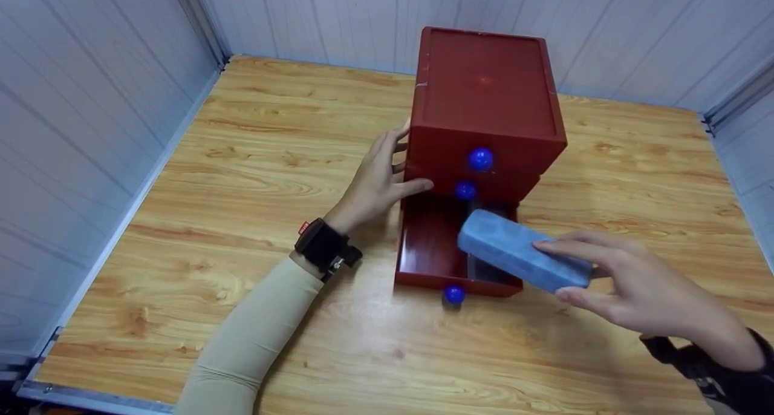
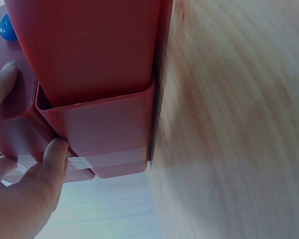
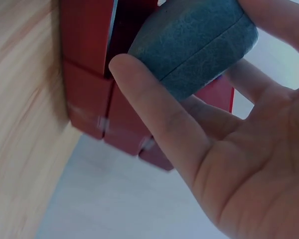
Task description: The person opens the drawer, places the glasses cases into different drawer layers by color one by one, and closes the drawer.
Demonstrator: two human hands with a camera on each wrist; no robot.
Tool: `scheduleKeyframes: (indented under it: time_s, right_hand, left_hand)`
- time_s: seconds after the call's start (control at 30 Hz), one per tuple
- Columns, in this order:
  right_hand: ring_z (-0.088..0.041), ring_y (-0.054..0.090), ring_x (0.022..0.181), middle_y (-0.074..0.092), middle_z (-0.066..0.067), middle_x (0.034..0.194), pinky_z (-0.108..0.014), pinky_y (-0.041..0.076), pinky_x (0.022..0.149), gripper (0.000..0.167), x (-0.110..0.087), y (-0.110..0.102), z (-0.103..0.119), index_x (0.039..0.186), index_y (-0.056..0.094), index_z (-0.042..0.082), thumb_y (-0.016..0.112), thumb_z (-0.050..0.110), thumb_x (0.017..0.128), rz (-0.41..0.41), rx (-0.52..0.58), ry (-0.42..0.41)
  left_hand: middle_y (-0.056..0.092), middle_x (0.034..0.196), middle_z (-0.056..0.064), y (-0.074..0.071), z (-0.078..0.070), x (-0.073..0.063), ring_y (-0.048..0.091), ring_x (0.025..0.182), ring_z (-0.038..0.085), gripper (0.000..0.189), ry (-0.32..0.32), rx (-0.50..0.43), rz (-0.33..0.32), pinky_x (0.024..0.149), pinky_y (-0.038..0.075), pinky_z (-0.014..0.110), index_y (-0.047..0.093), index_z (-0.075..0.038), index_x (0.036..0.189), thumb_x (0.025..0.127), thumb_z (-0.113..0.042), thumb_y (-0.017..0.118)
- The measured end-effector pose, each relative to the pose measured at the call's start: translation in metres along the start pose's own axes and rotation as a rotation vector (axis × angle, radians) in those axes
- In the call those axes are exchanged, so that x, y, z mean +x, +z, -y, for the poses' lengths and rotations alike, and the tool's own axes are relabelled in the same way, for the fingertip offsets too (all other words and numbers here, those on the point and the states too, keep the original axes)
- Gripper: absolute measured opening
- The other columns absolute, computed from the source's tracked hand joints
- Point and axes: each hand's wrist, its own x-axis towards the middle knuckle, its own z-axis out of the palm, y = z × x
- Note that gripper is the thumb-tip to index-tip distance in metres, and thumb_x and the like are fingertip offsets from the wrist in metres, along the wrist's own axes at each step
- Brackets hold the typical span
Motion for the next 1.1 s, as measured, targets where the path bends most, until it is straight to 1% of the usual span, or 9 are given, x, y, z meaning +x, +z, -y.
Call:
scheduleKeyframes:
  time_s: [0.1,0.17,0.27,0.33,0.4,0.63,0.83,0.97,1.1]
  right_hand:
    - [-0.020,0.068,0.107,0.068,-0.006,0.135,-0.035,0.059,0.075,0.062,0.013,0.005,0.008,0.149,0.064,0.031,0.087,0.027,0.092,-0.009,-0.068,-0.053]
    - [-0.027,0.070,0.110,0.068,-0.012,0.136,-0.041,0.060,0.078,0.061,0.024,0.009,0.013,0.149,0.065,0.028,0.086,0.027,0.092,0.003,-0.099,-0.069]
    - [-0.037,0.069,0.117,0.066,-0.020,0.139,-0.053,0.061,0.087,0.058,0.039,0.014,0.021,0.149,0.065,0.025,0.083,0.029,0.094,0.046,-0.141,-0.055]
    - [-0.041,0.068,0.121,0.065,-0.023,0.140,-0.058,0.060,0.092,0.056,0.048,0.017,0.027,0.149,0.065,0.024,0.081,0.030,0.095,0.070,-0.168,-0.043]
    - [-0.042,0.068,0.119,0.065,-0.025,0.138,-0.058,0.060,0.092,0.056,0.057,0.022,0.031,0.148,0.066,0.022,0.081,0.030,0.095,0.080,-0.190,-0.049]
    - [-0.040,0.071,0.105,0.068,-0.029,0.127,-0.054,0.062,0.086,0.051,0.086,0.039,0.043,0.140,0.070,0.010,0.080,0.026,0.093,0.064,-0.256,-0.121]
    - [-0.041,0.068,0.101,0.068,-0.028,0.123,-0.054,0.060,0.088,0.051,0.102,0.044,0.052,0.140,0.068,0.006,0.079,0.026,0.094,0.088,-0.298,-0.059]
    - [-0.039,0.068,0.091,0.067,-0.028,0.116,-0.053,0.061,0.084,0.052,0.110,0.044,0.057,0.140,0.065,0.005,0.077,0.027,0.095,0.129,-0.332,-0.013]
    - [-0.041,0.068,0.089,0.066,-0.029,0.114,-0.055,0.060,0.081,0.051,0.114,0.046,0.060,0.141,0.062,0.004,0.074,0.027,0.096,0.154,-0.366,0.031]
  left_hand:
    - [0.041,0.156,0.010,0.001,0.000,0.001,0.052,0.142,0.026,0.101,-0.007,0.012,-0.003,0.102,0.056,0.026,0.032,-0.016,0.166,0.084,-0.009,0.090]
    - [0.041,0.155,0.010,0.000,0.000,0.001,0.052,0.142,0.026,0.100,-0.012,0.021,-0.009,0.102,0.056,0.026,0.033,-0.016,0.166,0.084,-0.008,0.090]
    - [0.042,0.155,0.010,0.000,0.001,0.001,0.051,0.142,0.026,0.099,-0.006,0.031,-0.010,0.102,0.056,0.026,0.034,-0.016,0.165,0.083,-0.008,0.091]
    - [0.041,0.155,0.010,0.001,0.001,0.001,0.050,0.142,0.026,0.100,0.000,0.030,-0.006,0.103,0.056,0.027,0.034,-0.016,0.165,0.083,-0.008,0.091]
    - [0.041,0.155,0.010,0.001,0.001,0.001,0.050,0.143,0.026,0.099,0.004,0.030,-0.005,0.103,0.056,0.027,0.034,-0.016,0.165,0.083,-0.008,0.091]
    - [0.040,0.155,0.010,0.001,0.000,0.000,0.051,0.142,0.023,0.099,0.007,0.021,-0.004,0.102,0.056,0.025,0.034,-0.017,0.165,0.084,-0.008,0.090]
    - [0.040,0.155,0.009,0.000,0.000,0.000,0.051,0.142,0.022,0.101,0.001,0.007,-0.003,0.103,0.056,0.025,0.031,-0.018,0.167,0.085,-0.008,0.089]
    - [0.040,0.156,0.009,0.000,0.000,0.000,0.050,0.142,0.020,0.101,0.005,0.006,0.000,0.104,0.055,0.025,0.031,-0.018,0.167,0.085,-0.008,0.089]
    - [0.039,0.156,0.010,0.001,0.002,0.000,0.049,0.143,0.021,0.103,0.019,0.022,0.001,0.105,0.054,0.026,0.030,-0.018,0.167,0.084,-0.010,0.090]
